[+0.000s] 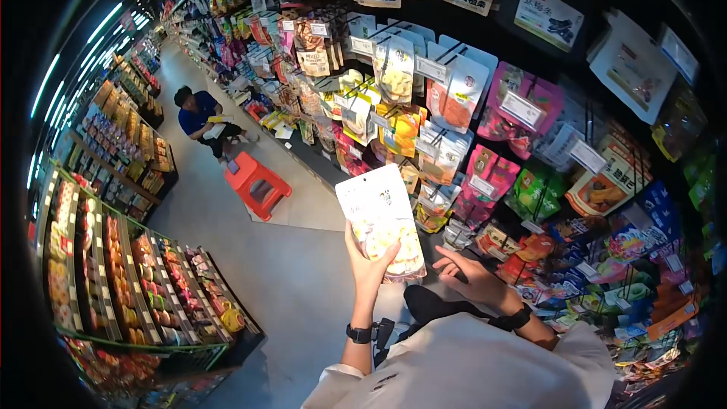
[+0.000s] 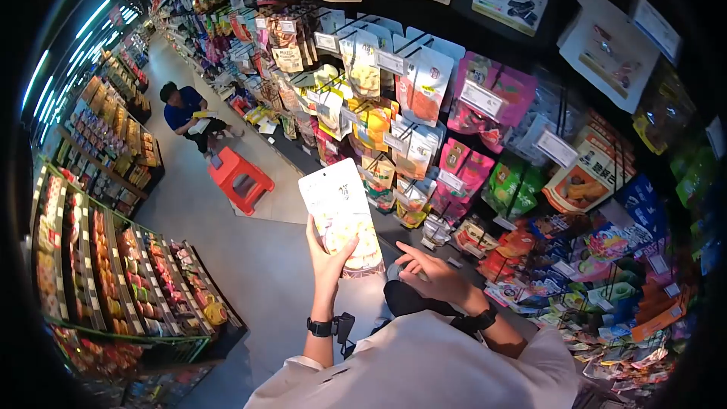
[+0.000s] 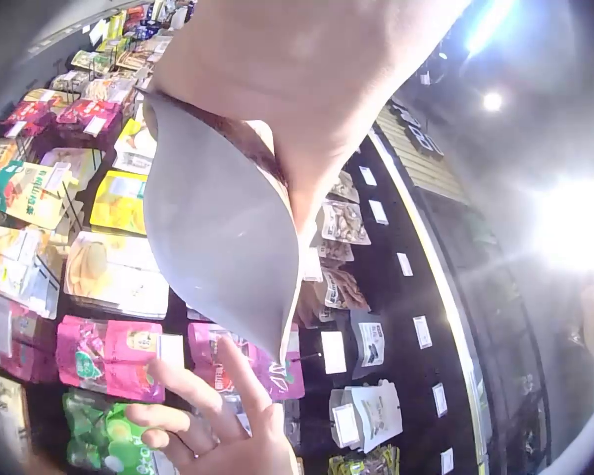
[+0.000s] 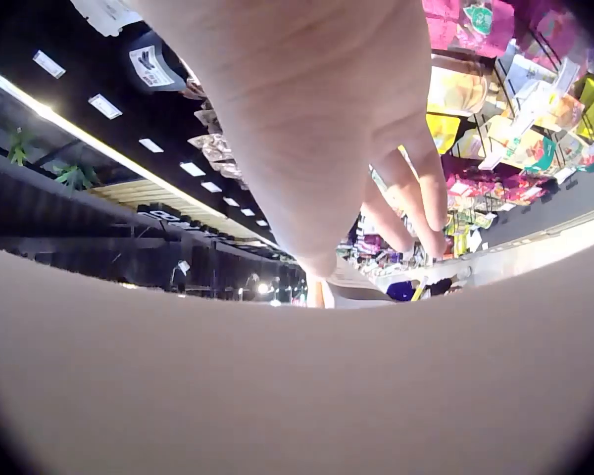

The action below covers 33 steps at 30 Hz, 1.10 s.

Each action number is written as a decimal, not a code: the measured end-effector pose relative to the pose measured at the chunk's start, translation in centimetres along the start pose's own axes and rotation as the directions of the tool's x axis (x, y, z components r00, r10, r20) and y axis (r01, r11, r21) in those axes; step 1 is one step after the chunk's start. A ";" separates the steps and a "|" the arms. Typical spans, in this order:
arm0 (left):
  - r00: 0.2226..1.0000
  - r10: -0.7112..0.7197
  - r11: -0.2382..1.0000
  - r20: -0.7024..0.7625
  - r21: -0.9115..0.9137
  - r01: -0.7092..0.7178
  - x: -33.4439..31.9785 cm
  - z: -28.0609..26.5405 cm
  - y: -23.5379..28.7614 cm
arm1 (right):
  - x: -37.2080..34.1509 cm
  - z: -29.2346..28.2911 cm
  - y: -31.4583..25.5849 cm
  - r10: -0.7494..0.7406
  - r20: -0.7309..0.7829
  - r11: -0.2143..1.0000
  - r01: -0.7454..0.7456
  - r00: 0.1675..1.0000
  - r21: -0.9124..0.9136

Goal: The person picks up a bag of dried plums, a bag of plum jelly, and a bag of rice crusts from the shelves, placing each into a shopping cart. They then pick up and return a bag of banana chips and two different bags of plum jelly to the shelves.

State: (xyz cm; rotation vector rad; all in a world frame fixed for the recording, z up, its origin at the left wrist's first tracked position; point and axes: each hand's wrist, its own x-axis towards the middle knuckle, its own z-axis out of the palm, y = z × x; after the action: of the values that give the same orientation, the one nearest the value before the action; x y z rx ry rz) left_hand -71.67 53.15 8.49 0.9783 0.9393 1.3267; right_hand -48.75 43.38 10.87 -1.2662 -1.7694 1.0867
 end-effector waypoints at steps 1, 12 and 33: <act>0.998 0.065 0.993 0.016 0.093 -0.066 2.1 0.1 -0.3 | 1.1 -0.5 0.7 -0.051 -0.028 0.999 0.050 0.998 -0.022; 0.955 0.250 0.889 0.162 0.353 -0.292 22.6 5.7 3.4 | 11.8 -5.0 7.2 0.028 -0.395 0.995 0.010 0.918 0.095; 0.855 0.222 0.898 0.468 0.245 -0.367 38.5 4.8 2.3 | 23.4 0.4 2.9 0.329 -0.663 0.929 -0.357 0.673 0.099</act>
State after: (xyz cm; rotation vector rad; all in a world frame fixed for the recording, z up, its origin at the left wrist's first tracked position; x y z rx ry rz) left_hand -66.70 91.52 12.49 1.6581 0.6879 1.1480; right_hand -54.64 66.14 9.61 -1.7886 -1.0169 0.6360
